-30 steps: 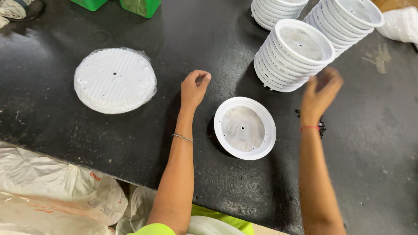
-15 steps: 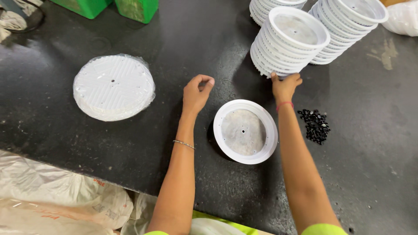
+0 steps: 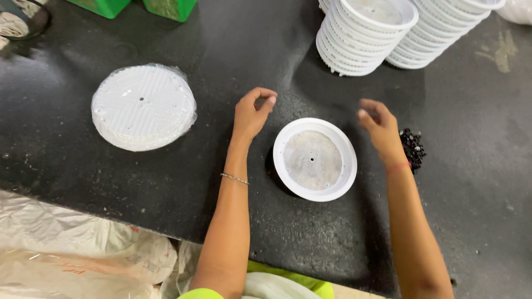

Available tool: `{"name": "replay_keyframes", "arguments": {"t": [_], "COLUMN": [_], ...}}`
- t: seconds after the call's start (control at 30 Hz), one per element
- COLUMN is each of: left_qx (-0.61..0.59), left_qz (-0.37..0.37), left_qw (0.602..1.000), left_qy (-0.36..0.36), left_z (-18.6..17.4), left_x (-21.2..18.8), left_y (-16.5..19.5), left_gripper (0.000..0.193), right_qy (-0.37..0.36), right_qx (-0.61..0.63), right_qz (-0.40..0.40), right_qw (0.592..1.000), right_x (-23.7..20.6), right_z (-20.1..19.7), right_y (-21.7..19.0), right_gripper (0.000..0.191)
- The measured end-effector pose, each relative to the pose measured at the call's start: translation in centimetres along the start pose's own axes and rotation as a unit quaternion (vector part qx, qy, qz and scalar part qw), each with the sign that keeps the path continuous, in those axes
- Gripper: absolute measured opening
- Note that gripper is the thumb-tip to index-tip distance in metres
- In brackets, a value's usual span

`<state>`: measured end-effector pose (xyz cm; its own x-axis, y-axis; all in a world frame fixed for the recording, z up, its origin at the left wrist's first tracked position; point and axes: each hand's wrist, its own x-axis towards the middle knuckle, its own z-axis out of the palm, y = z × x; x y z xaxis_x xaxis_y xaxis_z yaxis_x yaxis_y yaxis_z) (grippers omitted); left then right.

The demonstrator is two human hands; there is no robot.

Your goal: The person assembles white round plastic covers at a workbench, pressing small black plastic clips into holes on each cover one at a time. After fitting the clips, the person wraps the cover in clear plastic film and stacks the finished covers with others on the table.

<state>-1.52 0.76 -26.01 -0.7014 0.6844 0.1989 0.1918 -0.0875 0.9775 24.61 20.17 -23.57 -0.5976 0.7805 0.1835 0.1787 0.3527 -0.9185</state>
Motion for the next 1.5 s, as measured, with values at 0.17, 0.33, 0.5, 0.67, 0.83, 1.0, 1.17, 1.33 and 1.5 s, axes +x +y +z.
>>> {"name": "replay_keyframes", "arguments": {"t": [0.17,0.33,0.5,0.67,0.83,1.0,1.17,1.33,1.5], "left_qx": [0.013,0.020,0.062,0.148,0.214,0.220,0.242,0.260,0.242], "left_qz": [0.019,-0.039,0.025,0.079,0.049,0.017,0.083,0.039,0.010], "left_qw": [1.000,0.998,0.991,0.962,0.944,0.939,0.915,0.911,0.922], "left_qy": [-0.016,-0.046,-0.112,-0.217,-0.248,-0.266,-0.313,-0.319,-0.304], "left_z": [0.2,1.1,2.0,2.6,3.4,4.1,4.3,4.2,4.0], "left_x": [-0.3,-0.4,-1.0,-2.0,-3.2,-3.4,-3.5,-3.6,-3.4], "left_y": [-0.3,0.0,-0.1,0.2,1.2,1.4,0.9,1.3,1.8], "left_gripper": [0.014,0.013,0.011,0.029,0.042,0.047,0.045,0.044,0.048], "right_qy": [0.050,0.091,0.055,-0.018,-0.062,-0.071,-0.093,-0.104,-0.116], "right_qx": [0.017,0.069,-0.098,-0.162,-0.239,-0.237,-0.227,-0.239,-0.238], "right_qz": [0.020,0.043,-0.064,-0.089,-0.130,-0.125,-0.145,-0.146,-0.142], "right_qw": [0.998,0.992,0.992,0.983,0.960,0.961,0.958,0.954,0.954], "right_x": [-6.4,-7.8,-7.9,-9.1,-9.4,-9.6,-9.5,-9.5,-9.6], "right_z": [-2.3,-3.8,-6.0,-7.1,-7.6,-7.8,-8.0,-7.6,-6.8], "right_y": [2.0,4.5,4.2,2.3,1.4,1.5,1.7,1.8,1.7], "right_gripper": [0.024,0.019,0.025,0.039,0.047,0.056,0.053,0.049,0.047]}}
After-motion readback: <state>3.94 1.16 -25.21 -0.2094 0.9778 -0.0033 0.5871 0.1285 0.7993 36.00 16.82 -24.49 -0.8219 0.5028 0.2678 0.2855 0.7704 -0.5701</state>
